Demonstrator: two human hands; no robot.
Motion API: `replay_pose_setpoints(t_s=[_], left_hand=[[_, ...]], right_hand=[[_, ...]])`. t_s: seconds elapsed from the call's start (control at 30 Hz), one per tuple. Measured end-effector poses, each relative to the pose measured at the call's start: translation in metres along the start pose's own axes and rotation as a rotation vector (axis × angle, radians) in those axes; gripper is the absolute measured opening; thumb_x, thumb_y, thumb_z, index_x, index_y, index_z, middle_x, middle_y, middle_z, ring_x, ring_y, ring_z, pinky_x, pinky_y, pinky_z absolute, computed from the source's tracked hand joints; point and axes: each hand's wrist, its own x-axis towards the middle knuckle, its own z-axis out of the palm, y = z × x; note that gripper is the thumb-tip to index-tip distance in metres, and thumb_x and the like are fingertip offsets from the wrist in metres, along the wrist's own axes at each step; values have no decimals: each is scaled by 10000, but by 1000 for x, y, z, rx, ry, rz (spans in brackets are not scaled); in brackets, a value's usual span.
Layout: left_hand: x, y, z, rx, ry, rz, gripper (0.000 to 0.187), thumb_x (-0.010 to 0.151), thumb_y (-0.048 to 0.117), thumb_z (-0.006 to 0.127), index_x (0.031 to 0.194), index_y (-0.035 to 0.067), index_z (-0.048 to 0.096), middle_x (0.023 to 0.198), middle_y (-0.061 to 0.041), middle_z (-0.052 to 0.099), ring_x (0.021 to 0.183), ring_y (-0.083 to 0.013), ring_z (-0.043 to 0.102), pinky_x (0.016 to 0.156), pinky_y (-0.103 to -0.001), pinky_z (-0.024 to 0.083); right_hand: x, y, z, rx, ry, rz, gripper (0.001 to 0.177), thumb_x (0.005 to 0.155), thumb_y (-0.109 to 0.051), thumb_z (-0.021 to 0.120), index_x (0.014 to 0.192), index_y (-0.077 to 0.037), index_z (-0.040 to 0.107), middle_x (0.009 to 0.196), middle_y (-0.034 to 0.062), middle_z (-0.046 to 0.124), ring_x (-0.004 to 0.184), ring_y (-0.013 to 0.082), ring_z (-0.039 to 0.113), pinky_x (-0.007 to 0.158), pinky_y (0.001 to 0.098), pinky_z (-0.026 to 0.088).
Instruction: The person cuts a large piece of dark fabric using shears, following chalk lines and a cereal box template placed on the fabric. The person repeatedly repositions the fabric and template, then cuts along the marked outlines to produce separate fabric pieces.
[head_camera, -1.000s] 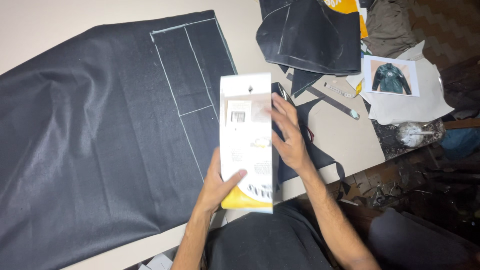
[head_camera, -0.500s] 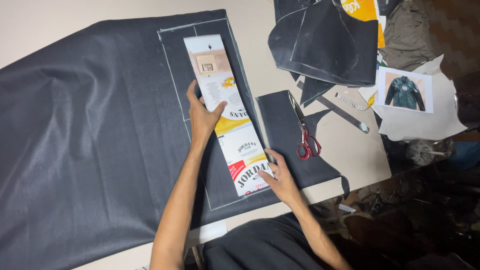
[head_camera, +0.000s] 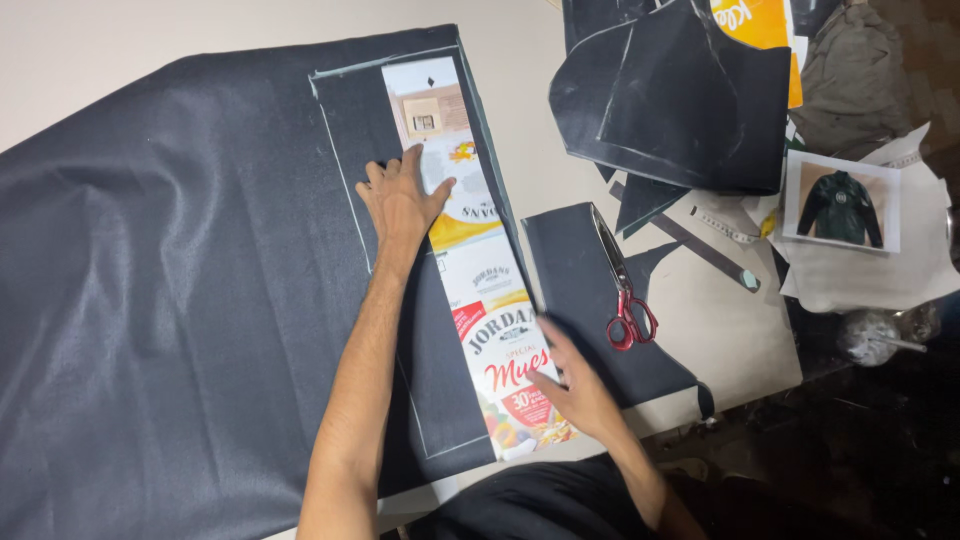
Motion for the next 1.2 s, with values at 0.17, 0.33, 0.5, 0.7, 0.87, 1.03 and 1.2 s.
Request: replay_pose_setpoints(t_s=[0.17, 0.33, 0.5, 0.7, 0.87, 1.03, 1.2], left_hand=[[18, -7, 3, 131, -43, 37, 693, 761, 471, 872, 1329, 134, 664, 1319, -166, 537, 1206, -321, 455, 1053, -551, 311], [59, -21, 6, 183, -43, 178, 760, 776, 478, 835, 1413, 138, 598, 1507, -161, 448, 1450, -401, 281, 1164, -686, 119], [77, -35, 7, 158, -58, 246, 729, 841, 478, 782, 1443, 122, 576, 1517, -154, 449, 1473, -401, 268, 1187, -686, 95], [78, -42, 12, 54, 12, 263, 656, 887, 476, 729, 1454, 179, 584, 1516, -124, 470, 1484, -376, 294, 1239, -625, 114], [75, -43, 19, 100, 53, 268, 656, 913, 519, 682, 1469, 191, 568, 1514, -109, 467, 1476, -362, 305, 1240, -605, 125], [75, -41, 15, 133, 53, 265, 666, 868, 369, 663, 1504, 209, 542, 1526, -103, 461, 1481, -356, 310, 1246, -597, 129], [75, -41, 13, 144, 26, 262, 738, 820, 347, 685, 1528, 228, 516, 1538, -93, 437, 1485, -350, 293, 1246, -597, 130]], right_hand=[[6, 35, 3, -56, -10, 54, 760, 904, 9, 667, 1572, -117, 326, 1291, 142, 703, 1103, 145, 686, 929, 310, 576], [19, 60, 6, -29, 31, 81, 750, 890, 0, 678, 1556, -129, 359, 1259, 126, 700, 1083, 142, 689, 919, 335, 578], [27, 76, 10, -33, 57, 24, 714, 906, -15, 679, 1544, -106, 373, 1139, 124, 732, 1019, 138, 694, 862, 318, 566], [28, 88, 8, -38, 111, 54, 681, 903, -36, 700, 1503, -85, 381, 1006, 132, 767, 930, 140, 716, 828, 307, 574], [18, 100, 5, -25, 160, 228, 632, 865, -39, 722, 1410, -86, 406, 959, 125, 750, 855, 149, 737, 737, 306, 588], [6, 109, 5, 11, 159, 246, 489, 854, -13, 740, 1258, -61, 469, 922, 126, 750, 858, 175, 762, 643, 298, 626], [-5, 125, 0, 96, 173, 265, 386, 853, -5, 742, 1173, -33, 527, 930, 124, 758, 854, 158, 773, 576, 288, 645]])
